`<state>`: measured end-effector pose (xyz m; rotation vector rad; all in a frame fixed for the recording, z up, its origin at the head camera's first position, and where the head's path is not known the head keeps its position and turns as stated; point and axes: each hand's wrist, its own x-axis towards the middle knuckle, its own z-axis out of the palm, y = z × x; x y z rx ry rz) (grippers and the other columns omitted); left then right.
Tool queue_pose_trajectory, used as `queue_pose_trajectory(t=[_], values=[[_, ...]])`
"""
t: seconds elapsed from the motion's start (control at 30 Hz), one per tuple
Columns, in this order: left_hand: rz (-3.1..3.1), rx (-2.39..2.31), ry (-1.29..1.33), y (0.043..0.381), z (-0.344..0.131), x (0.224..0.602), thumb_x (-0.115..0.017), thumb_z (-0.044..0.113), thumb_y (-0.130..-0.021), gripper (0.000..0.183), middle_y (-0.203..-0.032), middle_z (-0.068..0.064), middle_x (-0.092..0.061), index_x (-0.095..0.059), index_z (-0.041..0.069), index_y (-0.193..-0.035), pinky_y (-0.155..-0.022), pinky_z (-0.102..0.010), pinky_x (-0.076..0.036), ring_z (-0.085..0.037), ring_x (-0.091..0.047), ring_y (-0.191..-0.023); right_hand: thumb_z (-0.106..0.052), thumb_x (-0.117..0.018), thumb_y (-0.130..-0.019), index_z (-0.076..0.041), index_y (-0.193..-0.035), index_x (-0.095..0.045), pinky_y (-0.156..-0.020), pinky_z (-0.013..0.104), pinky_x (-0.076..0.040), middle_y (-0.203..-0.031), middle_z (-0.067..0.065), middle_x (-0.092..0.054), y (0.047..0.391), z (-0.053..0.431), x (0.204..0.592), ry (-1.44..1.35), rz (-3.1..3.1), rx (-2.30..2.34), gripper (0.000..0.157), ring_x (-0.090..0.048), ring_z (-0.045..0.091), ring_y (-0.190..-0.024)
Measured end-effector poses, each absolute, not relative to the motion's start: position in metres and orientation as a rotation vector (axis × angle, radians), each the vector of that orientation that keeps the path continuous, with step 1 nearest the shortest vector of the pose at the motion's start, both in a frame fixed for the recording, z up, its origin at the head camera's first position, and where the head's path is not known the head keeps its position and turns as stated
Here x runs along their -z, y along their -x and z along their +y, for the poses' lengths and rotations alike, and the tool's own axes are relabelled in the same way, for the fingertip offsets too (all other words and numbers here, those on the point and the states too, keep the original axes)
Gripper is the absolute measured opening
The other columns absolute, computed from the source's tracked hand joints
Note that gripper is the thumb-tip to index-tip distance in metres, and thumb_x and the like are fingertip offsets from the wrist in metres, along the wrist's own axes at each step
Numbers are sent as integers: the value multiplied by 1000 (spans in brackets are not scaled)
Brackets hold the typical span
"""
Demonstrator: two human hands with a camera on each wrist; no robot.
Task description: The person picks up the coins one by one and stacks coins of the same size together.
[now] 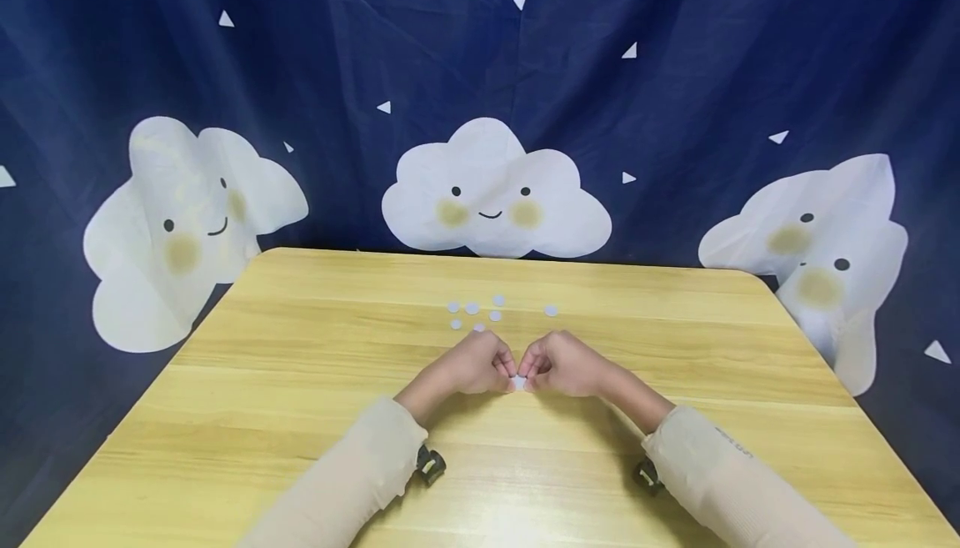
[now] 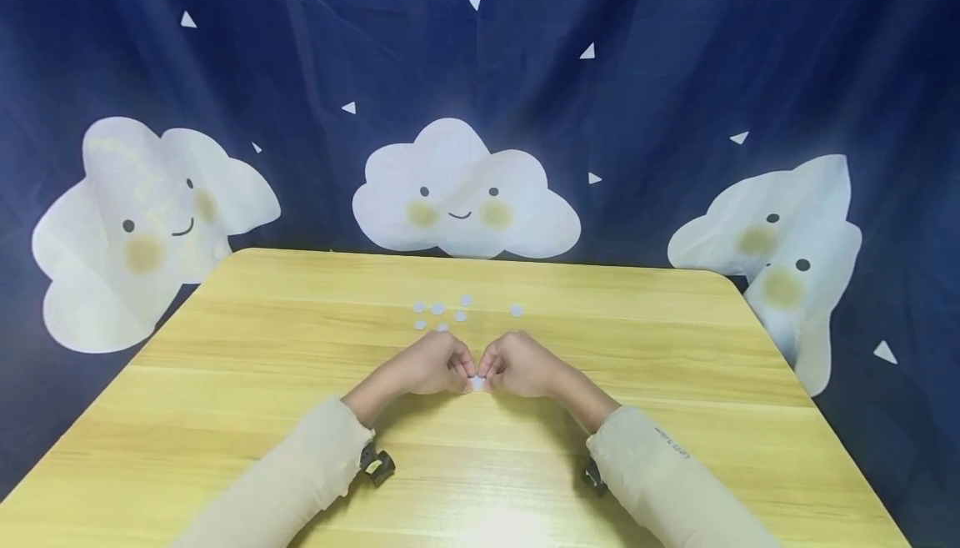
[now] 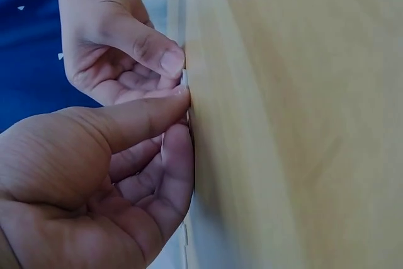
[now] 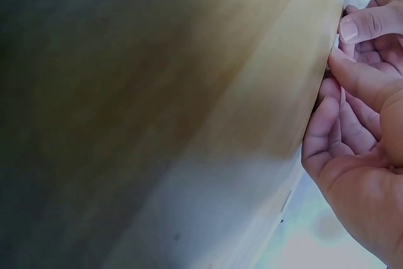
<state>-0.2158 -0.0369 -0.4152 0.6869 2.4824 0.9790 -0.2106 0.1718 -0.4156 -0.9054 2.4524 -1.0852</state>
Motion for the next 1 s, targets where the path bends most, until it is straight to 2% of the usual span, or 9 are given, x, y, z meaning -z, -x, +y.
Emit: queue_pose_trajectory(t=[0.67, 1.0], values=[[2498, -1024, -724, 214, -38, 420, -82, 2, -83, 11, -78, 3, -66, -73, 7, -88, -68, -22, -53, -10, -60, -73, 9, -74, -83, -1, -92, -73, -77, 24, -57, -83, 4, -72, 213, 173, 414, 918, 2435, 1058, 13, -66, 10, -78], [2495, -1022, -705, 213, -39, 419, -83, 3, -83, 12, -78, 3, -66, -73, 9, -87, -69, -24, -53, -11, -60, -74, 0, -78, -87, 1, -98, -73, -82, 26, -58, -87, 4, -74, 222, 182, 410, 945, 2388, 1073, 12, -70, 12, -82]])
